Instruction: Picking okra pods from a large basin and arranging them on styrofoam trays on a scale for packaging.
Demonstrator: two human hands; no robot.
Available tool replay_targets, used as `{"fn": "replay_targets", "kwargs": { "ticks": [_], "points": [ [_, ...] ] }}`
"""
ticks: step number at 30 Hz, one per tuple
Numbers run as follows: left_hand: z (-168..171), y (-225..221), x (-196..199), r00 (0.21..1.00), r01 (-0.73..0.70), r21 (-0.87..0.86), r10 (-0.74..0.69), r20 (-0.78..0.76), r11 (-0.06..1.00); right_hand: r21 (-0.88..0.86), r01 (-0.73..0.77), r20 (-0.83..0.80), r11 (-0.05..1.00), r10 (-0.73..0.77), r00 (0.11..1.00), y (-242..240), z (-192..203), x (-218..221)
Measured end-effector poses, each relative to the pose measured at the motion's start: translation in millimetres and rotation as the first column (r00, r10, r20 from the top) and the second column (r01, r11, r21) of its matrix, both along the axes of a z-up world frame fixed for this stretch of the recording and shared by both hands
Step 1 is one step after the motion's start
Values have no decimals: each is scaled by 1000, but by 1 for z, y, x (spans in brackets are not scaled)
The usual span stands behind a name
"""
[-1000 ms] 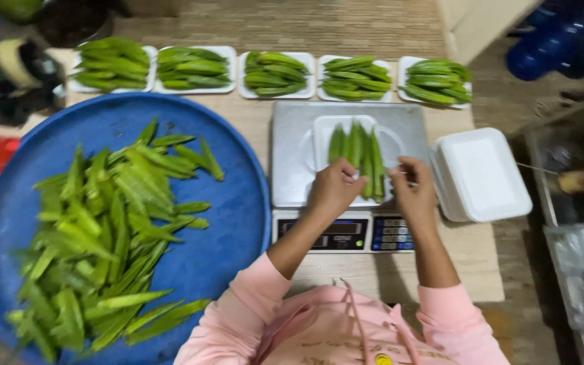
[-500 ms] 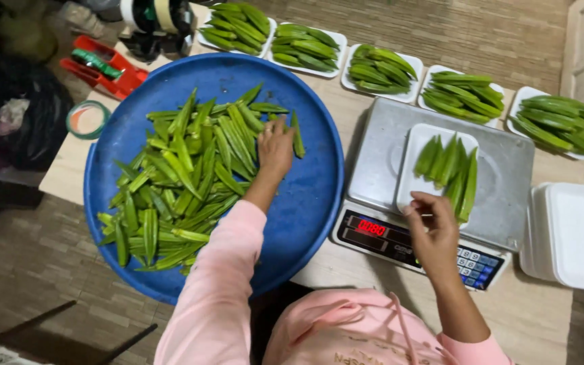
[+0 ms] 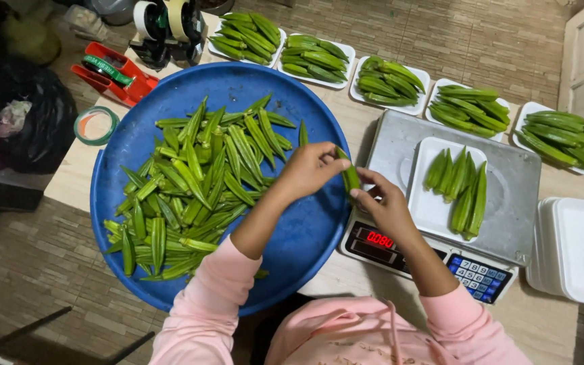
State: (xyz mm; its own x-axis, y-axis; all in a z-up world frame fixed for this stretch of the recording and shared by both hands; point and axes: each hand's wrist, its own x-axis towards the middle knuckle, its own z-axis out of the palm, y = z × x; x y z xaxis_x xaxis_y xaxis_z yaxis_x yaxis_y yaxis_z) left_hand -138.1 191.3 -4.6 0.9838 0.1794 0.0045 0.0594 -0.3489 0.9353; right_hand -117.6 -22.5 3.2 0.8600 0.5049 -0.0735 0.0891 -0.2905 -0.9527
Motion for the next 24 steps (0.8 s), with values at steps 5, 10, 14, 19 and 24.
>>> {"fn": "replay_targets", "kwargs": {
  "ticks": [5, 10, 14, 19, 24],
  "points": [
    [-33, 24, 24, 995, 102, -198, -100, 17, 975, 85, 37, -145, 996, -24, 989, 4, -32, 1],
    [-133, 105, 98, 998, -49, 421, 56, -3, 906, 67, 124, -205, 990, -108, 973, -11, -43, 4],
    [-151, 121, 107, 987, -46, 909, 159, -23, 414, 40, 161, -247, 986, -146, 958, -18, -32, -3],
    [-144, 130, 115, 973, 131, 936, 140, -184, 326, 37, 239, -259, 970, -222, 940, -46, -30, -1],
    [-119, 139, 111, 992, -53, 938, 128, 9, 344, -6, 328, -193, 945, -323, 926, -86, -26, 0]
  ]
}}
